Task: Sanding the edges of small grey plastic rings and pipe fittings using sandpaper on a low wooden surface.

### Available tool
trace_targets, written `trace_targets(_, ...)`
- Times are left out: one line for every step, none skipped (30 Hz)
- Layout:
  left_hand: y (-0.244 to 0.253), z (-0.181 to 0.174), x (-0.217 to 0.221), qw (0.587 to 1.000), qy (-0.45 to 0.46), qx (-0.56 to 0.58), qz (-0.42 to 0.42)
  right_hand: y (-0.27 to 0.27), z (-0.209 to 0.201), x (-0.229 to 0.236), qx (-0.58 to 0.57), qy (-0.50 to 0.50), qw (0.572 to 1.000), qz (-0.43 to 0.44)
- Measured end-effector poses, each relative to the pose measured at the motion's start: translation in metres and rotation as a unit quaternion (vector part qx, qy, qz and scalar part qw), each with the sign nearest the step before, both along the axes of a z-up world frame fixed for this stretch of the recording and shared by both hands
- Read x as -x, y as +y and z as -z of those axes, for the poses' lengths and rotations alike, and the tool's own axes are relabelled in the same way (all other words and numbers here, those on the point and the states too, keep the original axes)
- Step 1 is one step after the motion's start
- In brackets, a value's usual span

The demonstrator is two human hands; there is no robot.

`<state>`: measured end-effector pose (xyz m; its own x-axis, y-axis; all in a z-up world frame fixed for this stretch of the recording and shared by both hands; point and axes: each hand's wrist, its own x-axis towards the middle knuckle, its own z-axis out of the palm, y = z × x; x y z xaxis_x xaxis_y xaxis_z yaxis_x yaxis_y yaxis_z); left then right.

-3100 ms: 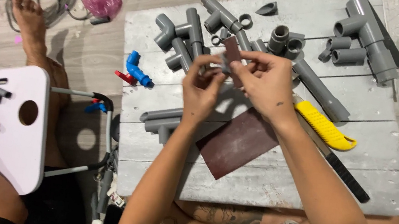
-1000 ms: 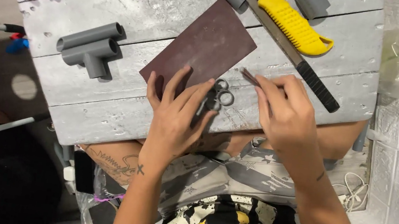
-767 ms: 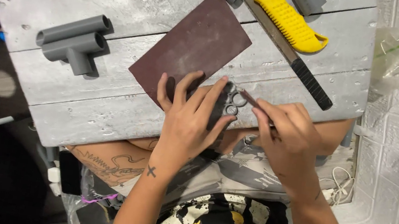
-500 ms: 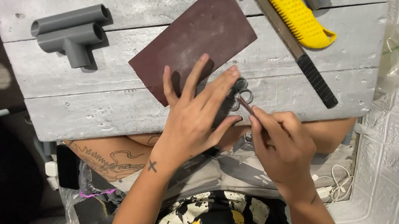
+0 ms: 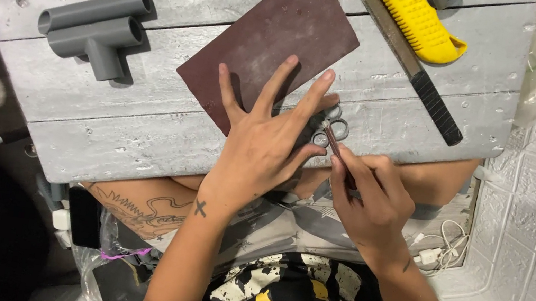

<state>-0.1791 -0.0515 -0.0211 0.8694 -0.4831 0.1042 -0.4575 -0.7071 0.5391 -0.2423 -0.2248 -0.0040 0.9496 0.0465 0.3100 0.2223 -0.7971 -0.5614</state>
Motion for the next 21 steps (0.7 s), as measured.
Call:
trace_targets(0.000,0.001,-0.001,1.000,0.000,0.001,-0.001,0.000,0.001,0.000,0.001,0.000,1.000,-0.001)
trace_targets(0.001,0.002,-0.002,1.000,0.003,0.007,0.000,0.000,0.002,0.000,0.001,-0.002,1.000,-0.003)
trace_targets(0.001,0.003,-0.003,1.000,0.008,0.012,0.002,0.000,0.003,0.001,0.000,-0.002,1.000,-0.005)
trace_targets(0.002,0.000,-0.004,1.000,0.009,0.013,0.001,0.002,0.002,0.000,0.001,-0.001,1.000,-0.006)
trace_targets(0.002,-0.003,-0.006,1.000,0.014,0.015,0.006,0.003,0.001,-0.001,0.001,-0.004,1.000,-0.008)
trace_targets(0.003,-0.006,-0.007,1.000,0.019,0.017,0.011,0.004,0.000,-0.003,0.001,-0.008,1.000,-0.010)
trace_targets(0.003,-0.007,-0.008,1.000,0.018,0.018,0.010,0.005,0.001,-0.004,0.002,-0.009,1.000,-0.011)
trace_targets(0.003,-0.008,-0.009,1.000,0.020,0.014,0.012,0.006,0.001,-0.006,-0.003,-0.011,1.000,-0.016)
trace_targets(0.002,-0.008,-0.009,1.000,0.024,0.009,0.014,0.006,0.002,-0.007,-0.007,-0.011,1.000,-0.020)
trace_targets(0.002,-0.007,-0.009,1.000,0.023,0.010,0.014,0.006,0.002,-0.006,-0.006,-0.011,1.000,-0.021)
trace_targets(0.002,-0.006,-0.009,1.000,0.020,0.015,0.008,0.006,0.002,-0.005,-0.006,-0.007,1.000,-0.021)
trace_targets(0.001,-0.005,-0.008,1.000,0.017,0.021,0.003,0.006,0.002,-0.004,-0.005,-0.002,1.000,-0.022)
trace_targets(0.001,-0.006,-0.009,1.000,0.016,0.021,0.003,0.005,0.000,-0.002,-0.004,-0.002,1.000,-0.022)
trace_targets(0.000,-0.007,-0.009,1.000,0.027,0.006,0.005,0.005,-0.002,0.000,-0.005,0.007,1.000,-0.019)
trace_targets(0.000,-0.008,-0.009,0.999,0.037,-0.011,0.005,0.004,-0.004,0.002,-0.006,0.016,1.000,-0.017)
trace_targets(0.001,-0.009,-0.010,0.999,0.037,-0.011,0.004,0.005,-0.003,-0.001,-0.007,0.015,1.000,-0.018)
trace_targets(0.001,-0.009,-0.010,0.999,0.040,-0.015,0.005,0.006,-0.001,-0.002,-0.014,0.015,1.000,-0.017)
trace_targets(0.000,-0.010,-0.010,0.999,0.044,-0.020,0.006,0.006,0.000,-0.003,-0.022,0.014,1.000,-0.015)
trace_targets(0.001,-0.010,-0.009,0.999,0.042,-0.020,0.008,0.007,-0.002,-0.006,-0.022,0.013,1.000,-0.013)
trace_targets(0.001,-0.010,-0.009,0.999,0.039,-0.009,0.003,0.009,-0.005,-0.008,-0.014,0.019,1.000,-0.012)
trace_targets(0.001,-0.009,-0.009,0.999,0.036,0.002,-0.001,0.010,-0.007,-0.011,-0.005,0.026,1.000,-0.010)
